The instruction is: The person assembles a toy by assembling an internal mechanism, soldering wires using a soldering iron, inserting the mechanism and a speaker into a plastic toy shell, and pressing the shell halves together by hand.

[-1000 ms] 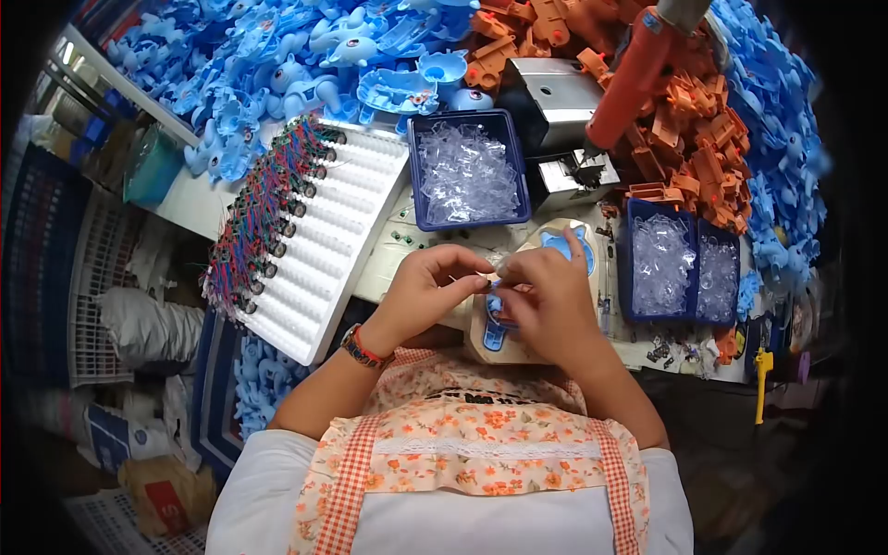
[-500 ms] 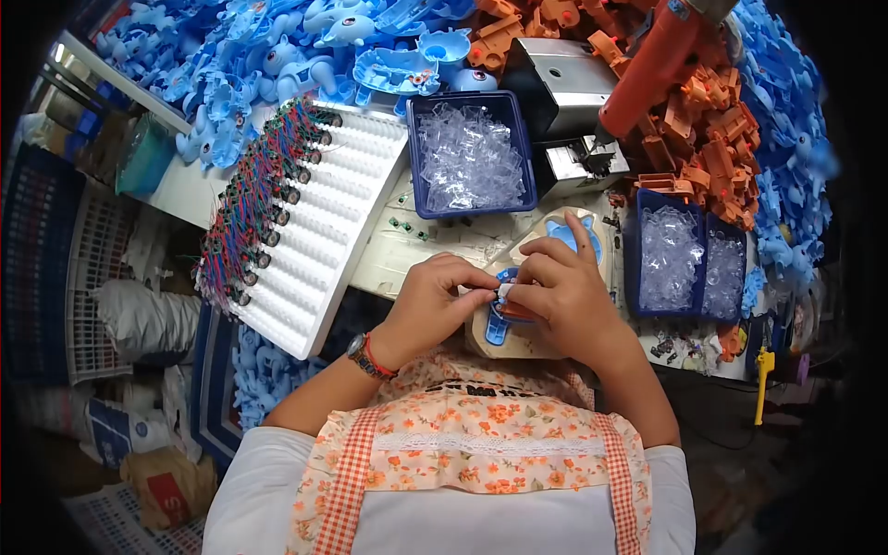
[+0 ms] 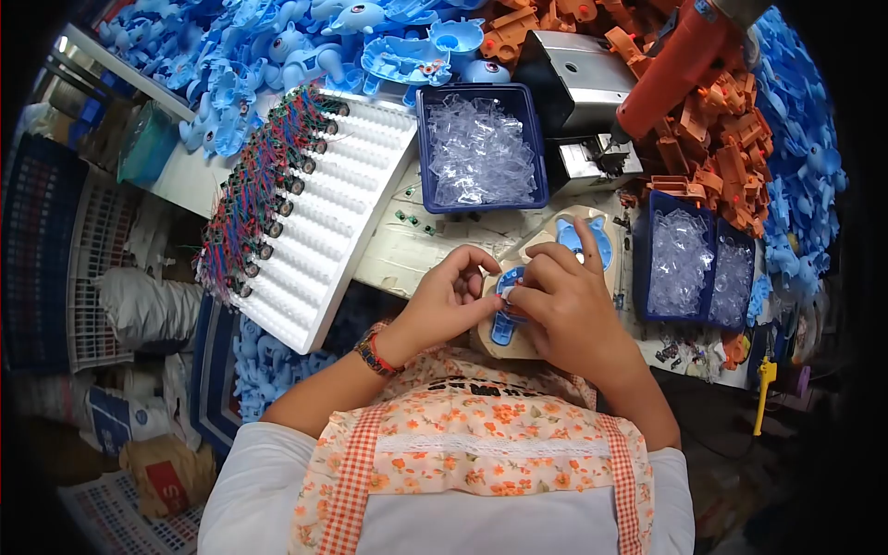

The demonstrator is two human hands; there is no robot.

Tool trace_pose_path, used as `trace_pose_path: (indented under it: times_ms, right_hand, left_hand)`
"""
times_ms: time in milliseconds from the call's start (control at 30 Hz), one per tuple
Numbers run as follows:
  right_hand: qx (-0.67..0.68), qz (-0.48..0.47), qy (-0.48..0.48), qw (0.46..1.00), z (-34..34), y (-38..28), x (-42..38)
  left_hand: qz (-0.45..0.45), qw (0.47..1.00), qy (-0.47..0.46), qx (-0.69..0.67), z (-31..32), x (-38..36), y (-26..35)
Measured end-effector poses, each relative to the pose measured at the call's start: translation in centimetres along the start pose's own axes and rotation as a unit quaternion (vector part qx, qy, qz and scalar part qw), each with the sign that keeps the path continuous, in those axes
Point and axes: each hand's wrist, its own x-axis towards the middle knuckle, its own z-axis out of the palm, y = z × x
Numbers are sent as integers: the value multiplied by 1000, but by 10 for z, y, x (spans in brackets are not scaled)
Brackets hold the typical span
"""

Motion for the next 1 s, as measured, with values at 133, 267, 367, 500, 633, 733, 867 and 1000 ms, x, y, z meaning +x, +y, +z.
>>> trace_pose_path:
  times_ms: [133, 267, 367, 500, 633, 733, 867, 1000]
  right_hand:
    - [70, 32, 11, 997, 5, 5, -5]
    - [98, 60, -3, 993, 7, 4, -10]
    - [88, 57, -3, 994, 7, 4, -10]
    - [135, 71, -3, 988, 5, 9, -14]
    - [221, 100, 76, 967, 6, 7, -24]
    - [196, 115, 138, 964, -7, 17, -38]
    - [109, 143, 199, 963, -11, 40, -79]
    - [79, 124, 167, 975, -15, 31, -103]
  left_hand:
    - [-4, 998, 4, -69, 3, 0, -5]
    - [-6, 997, 21, -80, 8, -1, -7]
    - [-13, 996, 29, -78, 9, -1, -6]
    - [-36, 996, 30, -81, 9, 1, 1]
    - [-50, 995, 39, -72, 11, 2, 5]
    - [-75, 993, 24, -85, 8, 5, 5]
    - [-75, 995, 8, -66, 6, 4, 10]
    - [-75, 996, 15, -43, 4, 9, 5]
